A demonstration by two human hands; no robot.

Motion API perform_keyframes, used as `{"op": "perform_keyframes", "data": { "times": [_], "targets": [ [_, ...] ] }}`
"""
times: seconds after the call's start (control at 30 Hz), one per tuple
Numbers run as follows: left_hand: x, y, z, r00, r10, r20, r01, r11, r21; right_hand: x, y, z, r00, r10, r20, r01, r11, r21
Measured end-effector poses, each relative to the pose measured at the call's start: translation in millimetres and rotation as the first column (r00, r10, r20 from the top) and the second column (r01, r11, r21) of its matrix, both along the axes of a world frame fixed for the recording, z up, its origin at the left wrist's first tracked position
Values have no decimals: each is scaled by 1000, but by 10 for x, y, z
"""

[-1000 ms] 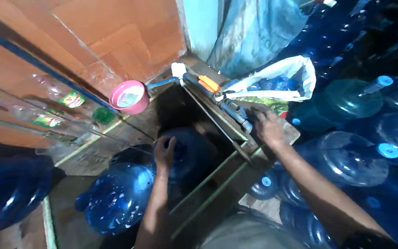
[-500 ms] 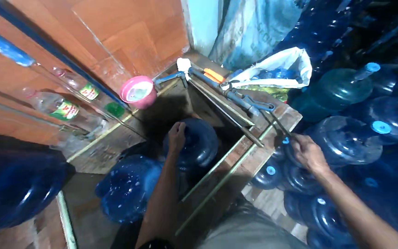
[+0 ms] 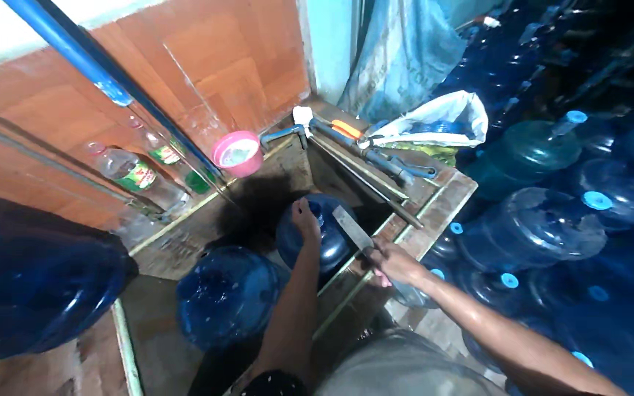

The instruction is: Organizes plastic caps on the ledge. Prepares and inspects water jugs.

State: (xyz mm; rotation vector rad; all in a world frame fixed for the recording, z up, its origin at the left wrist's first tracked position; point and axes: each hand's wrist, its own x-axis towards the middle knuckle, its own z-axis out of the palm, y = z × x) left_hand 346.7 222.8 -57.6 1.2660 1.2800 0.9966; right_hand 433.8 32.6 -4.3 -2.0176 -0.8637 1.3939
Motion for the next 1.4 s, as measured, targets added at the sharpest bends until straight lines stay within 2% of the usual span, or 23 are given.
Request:
{"op": "perform_keyframes", "data": {
  "times": [0.13,0.37,0.6,0.7,0.97,1.17,1.4],
  "targets": [
    [9,-15,1,1000,-7,3,7,1000,6,47,109,186,997,67,35,-65,996,-53],
    [30,-3,-31,1000,2,18,-2,1000,-8,56,232,269,999,41,3,-40,997,-71],
    [-1,-2,-11,999,-30,16,30,1000,7,-10,275,248,999,46,-20,-47,996,-69],
    [14,0,-31,998,-11,62,10,1000,26,-28,277,238,999,33,-19,-35,998,-62],
    [23,-3,-88,992,4,128,-8,999,33,-115,292,329,994,67,86,-56,991,-124],
    [19,8,-110,995,-9,101,6,999,32,-154,293,290,997,52,59,-45,992,-119],
    [16,-24,-82,995,-6,96,3,1000,31,-304,406,464,931,235,278,-155,947,-283]
  ]
}}
